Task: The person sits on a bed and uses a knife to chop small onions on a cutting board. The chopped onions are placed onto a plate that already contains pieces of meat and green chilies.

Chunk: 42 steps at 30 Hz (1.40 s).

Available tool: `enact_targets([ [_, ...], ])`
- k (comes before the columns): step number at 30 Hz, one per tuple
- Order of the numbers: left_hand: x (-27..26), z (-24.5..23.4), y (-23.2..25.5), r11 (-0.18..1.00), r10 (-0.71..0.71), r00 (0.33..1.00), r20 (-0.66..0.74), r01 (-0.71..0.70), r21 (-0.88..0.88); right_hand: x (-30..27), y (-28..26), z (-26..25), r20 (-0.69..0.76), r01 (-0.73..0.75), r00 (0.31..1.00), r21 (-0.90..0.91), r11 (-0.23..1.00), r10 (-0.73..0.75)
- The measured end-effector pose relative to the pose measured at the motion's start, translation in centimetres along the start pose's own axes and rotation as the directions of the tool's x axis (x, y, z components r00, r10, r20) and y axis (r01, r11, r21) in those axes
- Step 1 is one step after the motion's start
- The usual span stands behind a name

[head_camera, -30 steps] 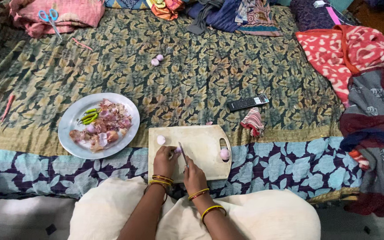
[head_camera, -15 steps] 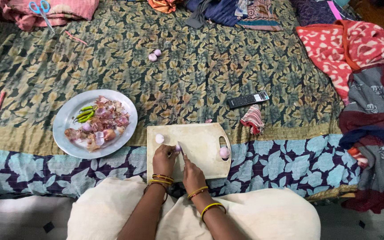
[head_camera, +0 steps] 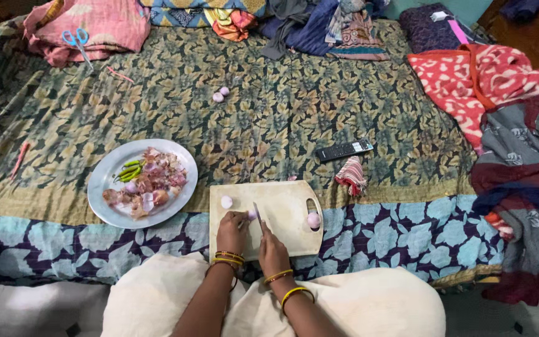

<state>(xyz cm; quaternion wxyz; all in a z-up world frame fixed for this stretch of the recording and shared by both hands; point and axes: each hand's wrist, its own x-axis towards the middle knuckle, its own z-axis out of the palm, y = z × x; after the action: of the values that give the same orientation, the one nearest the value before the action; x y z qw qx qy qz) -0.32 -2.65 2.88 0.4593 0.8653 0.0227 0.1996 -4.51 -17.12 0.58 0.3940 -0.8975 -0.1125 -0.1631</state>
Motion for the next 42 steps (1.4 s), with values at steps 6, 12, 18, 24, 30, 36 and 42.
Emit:
enact_targets([
  [6, 0.1, -0.1, -0.2, 0.999, 0.039, 0.999, -0.010, -0.039, 0.008, 0.3, -1.1, -0.2, 0.123, -0.049, 0.991, -0.103, 0.993, 0.061],
  [12, 0.3, 0.1, -0.3, 1.000, -0.008, 1.000, 0.016, 0.008, -0.021, 0.3, -1.8, -0.4, 0.191, -0.060, 0.976, -0.216, 0.975, 0.103],
  [18, 0.3, 0.7, -0.7, 1.000, -0.002, 1.000, -0.009, 0.002, -0.003, 0.7, -1.0, 0.3, 0.303, -0.037, 0.941, -0.356, 0.934, 0.153],
  [24, -0.3, 0.8, -0.9, 1.000, 0.014, 1.000, -0.001, -0.014, 0.012, 0.8, 0.2, 0.9, 0.374, -0.041, 0.908, -0.366, 0.930, 0.187],
  [30, -0.9, 0.7, -1.3, 0.995, 0.051, 0.992, 0.113, -0.061, 0.081, 0.2, 0.9, 0.9, 0.093, 0.006, 0.996, -0.088, 0.996, 0.002],
  [36, -1.2, 1.4, -2.4, 0.992, 0.127, 0.990, 0.057, -0.126, -0.031, 0.3, 0.9, 0.6, 0.134, -0.005, 0.991, -0.178, 0.984, 0.029],
  [42, -1.9, 1.7, -3.2, 0.991, 0.132, 0.990, 0.049, -0.132, 0.000, 0.1, 0.2, 0.2, 0.209, -0.012, 0.977, -0.181, 0.983, 0.050],
])
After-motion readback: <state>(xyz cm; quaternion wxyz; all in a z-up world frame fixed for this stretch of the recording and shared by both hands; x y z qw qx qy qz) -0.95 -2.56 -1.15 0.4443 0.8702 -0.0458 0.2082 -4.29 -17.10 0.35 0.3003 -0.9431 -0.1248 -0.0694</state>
